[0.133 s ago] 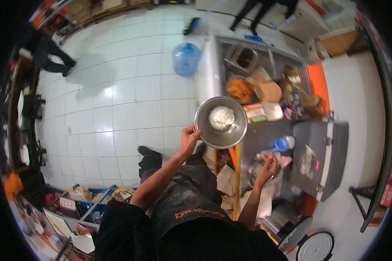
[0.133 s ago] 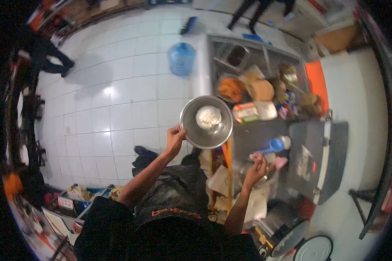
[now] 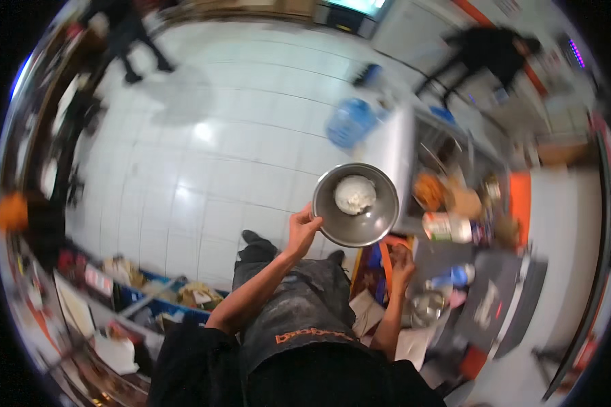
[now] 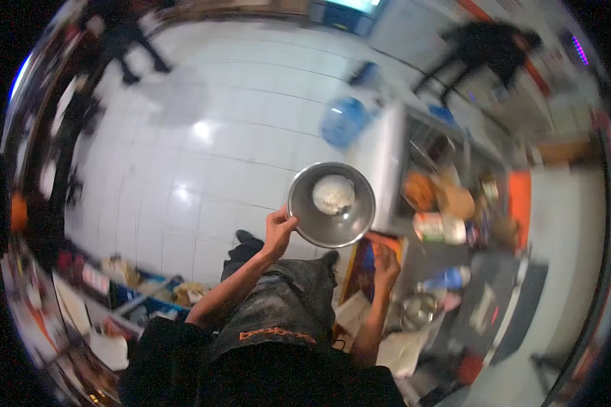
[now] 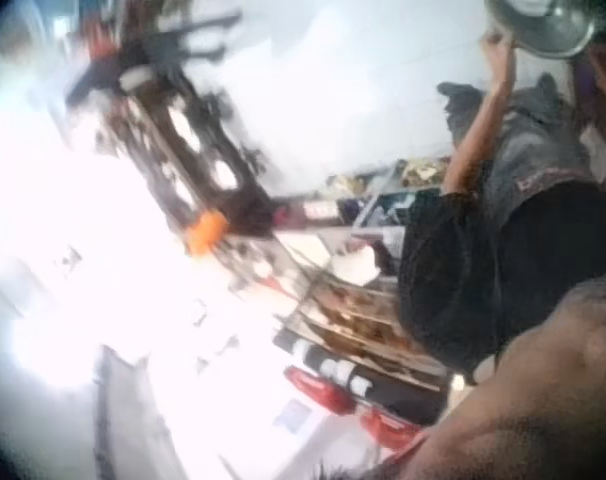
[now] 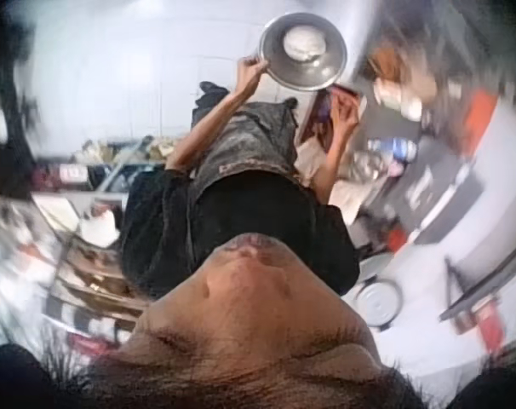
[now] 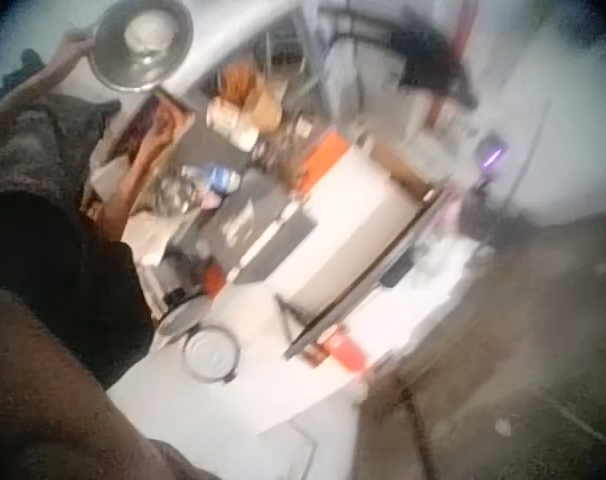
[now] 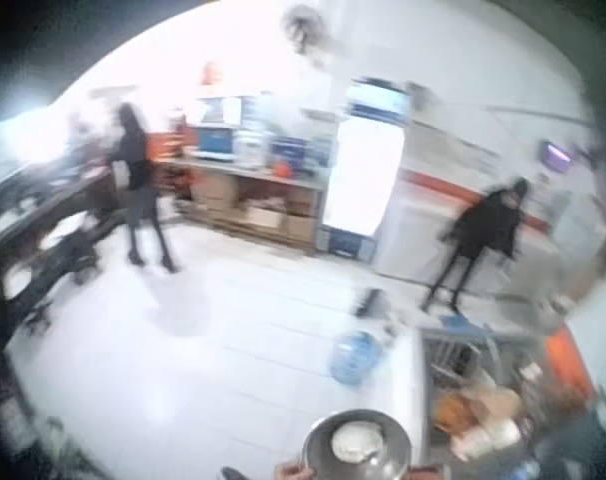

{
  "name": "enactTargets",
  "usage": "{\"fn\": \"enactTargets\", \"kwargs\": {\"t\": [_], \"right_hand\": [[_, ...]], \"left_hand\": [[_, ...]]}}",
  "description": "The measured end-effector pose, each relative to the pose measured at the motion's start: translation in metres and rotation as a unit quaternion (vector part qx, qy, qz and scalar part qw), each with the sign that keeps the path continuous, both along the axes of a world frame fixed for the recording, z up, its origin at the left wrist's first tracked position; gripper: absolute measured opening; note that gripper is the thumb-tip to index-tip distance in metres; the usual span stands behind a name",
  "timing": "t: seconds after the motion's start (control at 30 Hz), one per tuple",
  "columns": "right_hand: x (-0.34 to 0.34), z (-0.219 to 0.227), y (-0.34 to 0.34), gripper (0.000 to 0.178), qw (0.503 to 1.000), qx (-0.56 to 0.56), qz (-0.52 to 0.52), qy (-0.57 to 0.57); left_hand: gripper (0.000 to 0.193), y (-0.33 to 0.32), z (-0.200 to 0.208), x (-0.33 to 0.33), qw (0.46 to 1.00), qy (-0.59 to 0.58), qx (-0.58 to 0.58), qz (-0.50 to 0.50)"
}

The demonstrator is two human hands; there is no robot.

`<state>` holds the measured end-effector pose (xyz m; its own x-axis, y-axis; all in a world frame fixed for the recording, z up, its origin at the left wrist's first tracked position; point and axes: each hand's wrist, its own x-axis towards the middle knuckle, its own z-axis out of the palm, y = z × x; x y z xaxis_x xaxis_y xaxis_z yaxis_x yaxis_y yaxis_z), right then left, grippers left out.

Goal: The person prepares rice bowls by adding sauce to a bowl of rice, scooping green and white mixtures from separate containers into the bowl, and then wrapping the final portions in paper and placing them into cardboard boxes alongside fried chicken.

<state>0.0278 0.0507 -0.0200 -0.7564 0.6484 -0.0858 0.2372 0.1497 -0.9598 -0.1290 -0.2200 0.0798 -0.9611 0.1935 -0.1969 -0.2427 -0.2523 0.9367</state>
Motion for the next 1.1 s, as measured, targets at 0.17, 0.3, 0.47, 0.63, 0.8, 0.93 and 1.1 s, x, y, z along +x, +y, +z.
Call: {"fn": "enactTargets", "kwargs": {"t": [0.17,0.3,0.47,0.63,0.8,0.93,1.1], "right_hand": [[-0.004,-0.082,-0.031,0.061,0.929,-0.107,0.138,-0.326],[-0.017,-0.143,-0.049,0.056,0.707,0.152,0.349,-0.596],[-0.247,-0.161,-0.133,0.061,0.271,0.505,0.595,-0.563],[-0.568,-0.162,-0.392,0.050,0.713,0.431,0.497,-0.242],[-0.777,-0.109,-0.839,0.042,0.693,0.278,0.644,-0.167],[-0.864,-0.066,-1.150,0.043,0.531,0.403,0.718,0.202],[-0.672,0.031,-1.443,0.044,0.379,0.223,0.894,0.080]], "left_hand": [[0.026,-0.161,-0.048,-0.012,0.982,0.029,0.083,0.169],[0.026,-0.310,-0.031,-0.074,0.941,0.069,0.091,0.318],[0.010,-0.486,-0.055,-0.133,0.850,0.097,0.041,0.516],[0.030,-0.672,-0.080,-0.143,0.817,-0.139,-0.008,0.560],[0.021,-0.766,-0.129,-0.069,0.623,-0.166,-0.011,0.765],[0.015,-0.858,-0.096,-0.064,0.507,-0.169,0.096,0.840],[0.018,-0.961,-0.103,-0.045,0.405,-0.157,0.064,0.898]]}}
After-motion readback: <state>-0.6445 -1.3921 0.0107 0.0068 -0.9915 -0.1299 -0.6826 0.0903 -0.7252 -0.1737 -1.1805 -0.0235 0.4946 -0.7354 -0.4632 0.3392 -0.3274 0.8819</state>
